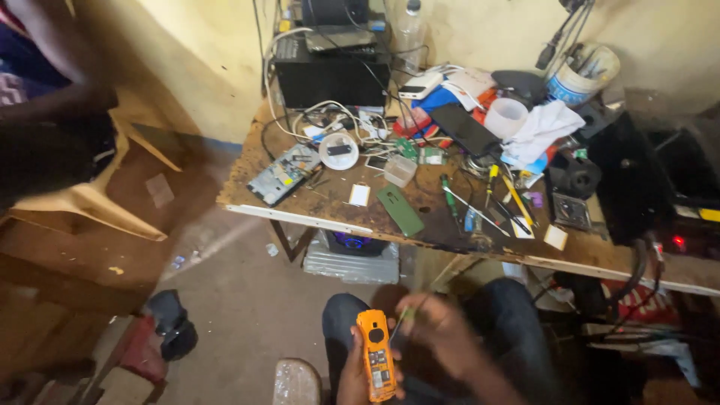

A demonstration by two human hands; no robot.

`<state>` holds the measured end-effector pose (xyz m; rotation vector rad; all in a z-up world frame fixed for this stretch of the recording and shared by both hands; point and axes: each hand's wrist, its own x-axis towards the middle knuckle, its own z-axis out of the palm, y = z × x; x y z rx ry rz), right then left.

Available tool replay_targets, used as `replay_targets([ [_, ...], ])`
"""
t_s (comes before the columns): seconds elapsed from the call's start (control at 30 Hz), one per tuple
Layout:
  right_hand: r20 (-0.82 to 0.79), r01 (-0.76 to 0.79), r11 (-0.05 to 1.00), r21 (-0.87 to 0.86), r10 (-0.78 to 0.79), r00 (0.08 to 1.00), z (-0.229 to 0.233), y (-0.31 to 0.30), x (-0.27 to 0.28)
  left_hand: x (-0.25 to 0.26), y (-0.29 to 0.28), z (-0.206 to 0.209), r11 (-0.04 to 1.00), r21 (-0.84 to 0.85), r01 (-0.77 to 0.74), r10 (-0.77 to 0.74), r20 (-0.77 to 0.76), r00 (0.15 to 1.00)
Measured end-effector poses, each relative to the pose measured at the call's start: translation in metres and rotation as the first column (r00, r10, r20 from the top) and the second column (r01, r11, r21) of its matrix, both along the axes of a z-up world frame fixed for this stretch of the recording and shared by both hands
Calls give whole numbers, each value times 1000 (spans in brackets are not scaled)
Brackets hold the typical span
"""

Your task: Repairing a mobile phone by testing its circuit board with a multimeter and using a screwdriver for adjustments.

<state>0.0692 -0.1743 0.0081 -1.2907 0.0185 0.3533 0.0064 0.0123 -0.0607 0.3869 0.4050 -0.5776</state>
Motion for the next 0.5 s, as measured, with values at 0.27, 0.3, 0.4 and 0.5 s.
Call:
replay_targets([
  [0.27, 97, 87, 871, -484, -45, 994, 87, 16, 126, 8, 5, 23, 995, -45, -95, 98, 78, 992],
  [0.3, 309, 195, 540, -819, 128, 942, 101, 27, 126, 2, 3, 26, 995, -30, -92, 94, 57, 994],
  [0.4, 357, 321, 157, -934, 365, 860, 30, 13, 180, 1, -4, 44, 984, 75, -164, 163, 19, 986],
  [0.5, 400, 388, 121, -914, 441, 804, 4, 13, 183, 0, -2, 23, 988, 15, -155, 155, 46, 987],
])
